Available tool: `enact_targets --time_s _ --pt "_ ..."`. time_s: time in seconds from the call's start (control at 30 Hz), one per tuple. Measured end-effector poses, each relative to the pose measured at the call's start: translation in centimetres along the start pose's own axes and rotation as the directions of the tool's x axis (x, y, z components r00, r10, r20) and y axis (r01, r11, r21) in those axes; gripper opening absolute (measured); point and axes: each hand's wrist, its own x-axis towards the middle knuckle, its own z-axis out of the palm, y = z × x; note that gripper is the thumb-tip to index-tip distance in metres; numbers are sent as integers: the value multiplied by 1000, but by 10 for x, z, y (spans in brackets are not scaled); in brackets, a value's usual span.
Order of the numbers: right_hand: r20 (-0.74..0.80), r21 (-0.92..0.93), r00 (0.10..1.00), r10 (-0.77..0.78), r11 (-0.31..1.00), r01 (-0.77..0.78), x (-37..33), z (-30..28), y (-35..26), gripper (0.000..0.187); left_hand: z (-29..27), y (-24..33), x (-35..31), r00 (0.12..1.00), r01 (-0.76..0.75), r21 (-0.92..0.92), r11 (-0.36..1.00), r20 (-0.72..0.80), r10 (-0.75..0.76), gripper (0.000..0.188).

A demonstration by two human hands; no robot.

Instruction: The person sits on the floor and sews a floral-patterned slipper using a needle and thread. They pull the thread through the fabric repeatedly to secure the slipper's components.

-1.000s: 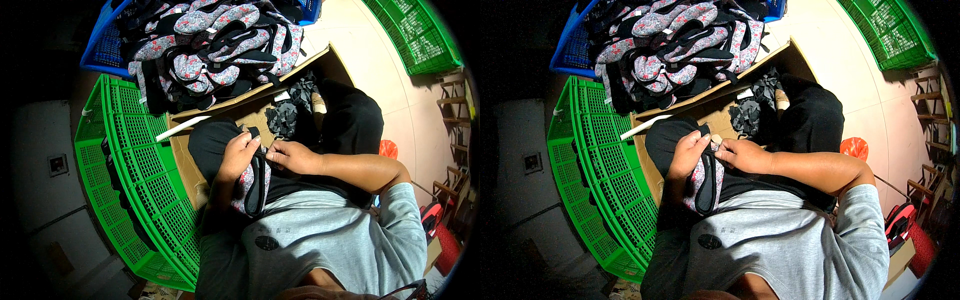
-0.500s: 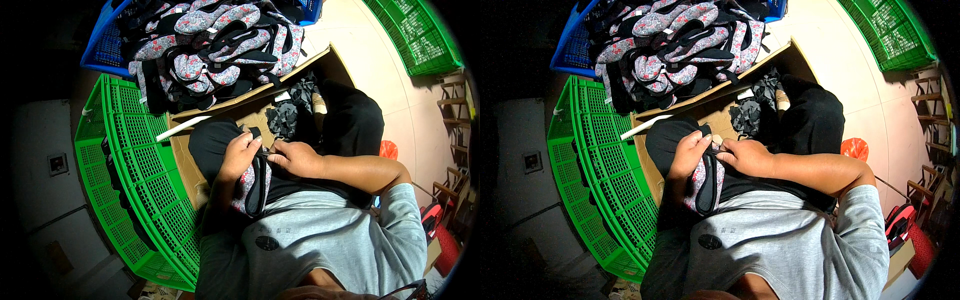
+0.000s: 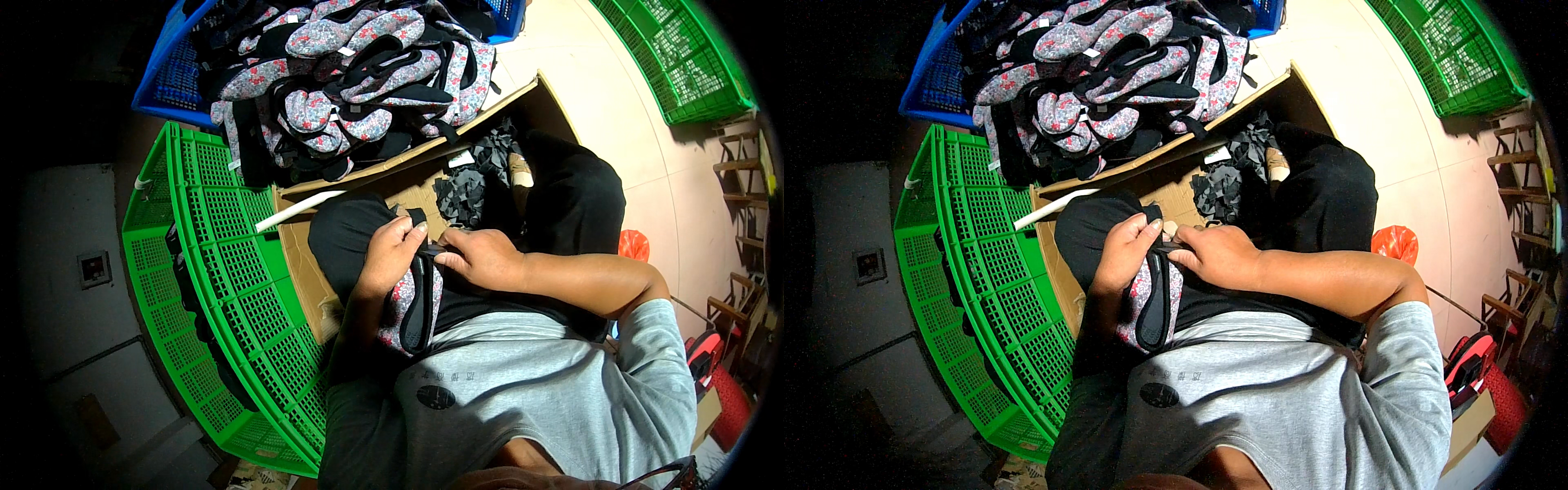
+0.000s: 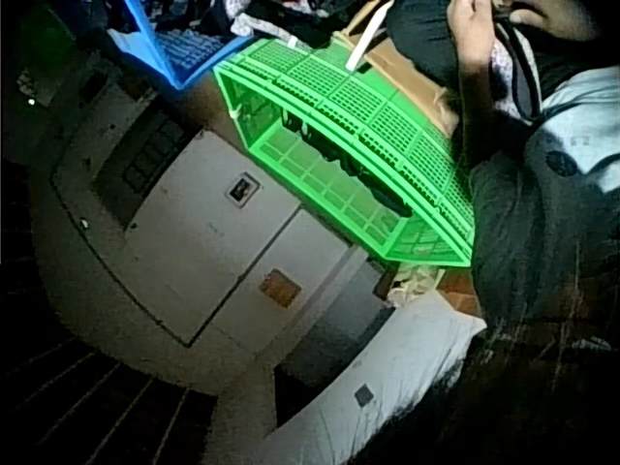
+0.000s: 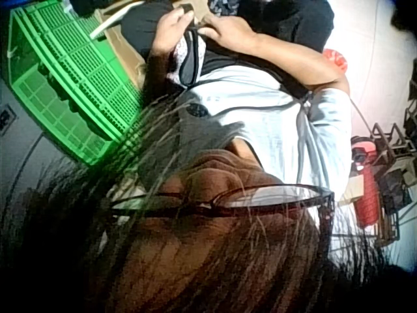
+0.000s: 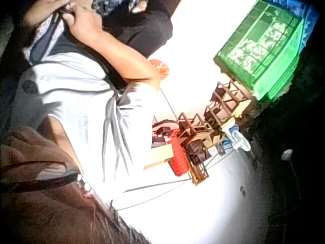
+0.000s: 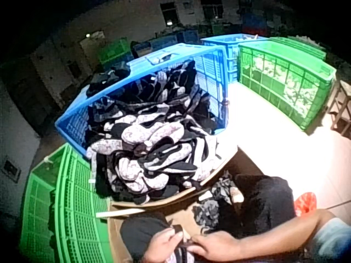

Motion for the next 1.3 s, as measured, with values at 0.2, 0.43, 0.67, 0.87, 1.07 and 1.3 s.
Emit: enact_targets --time_s 0.2,0.43,0.67,0.87,1.07,1.3 --pt "-3 82 1000 10 997 -9 -1 1 3 34 1 -3 -1 1000 22 -54 998 -6 -23 34" --pt "42 119 998 55 991 -59 -1 -1 5 34 1 -3 1 1000 16 -22 1000 -10 -16 35" --pt "66 201 995 70 976 -82 4 0 2 35 1 1 0 1000 16 -25 1000 2 -16 34" --pt "102 242 990 93 963 -115 6 2 5 35 1 1 1 1000 10 4 1000 6 -10 34" --pt "118 263 988 100 956 -128 6 1 6 32 1 6 0 1000 3 27 1000 7 -3 35" --pt "148 347 983 111 925 -157 8 -1 6 30 0 4 -1 999 -34 73 997 7 34 32"
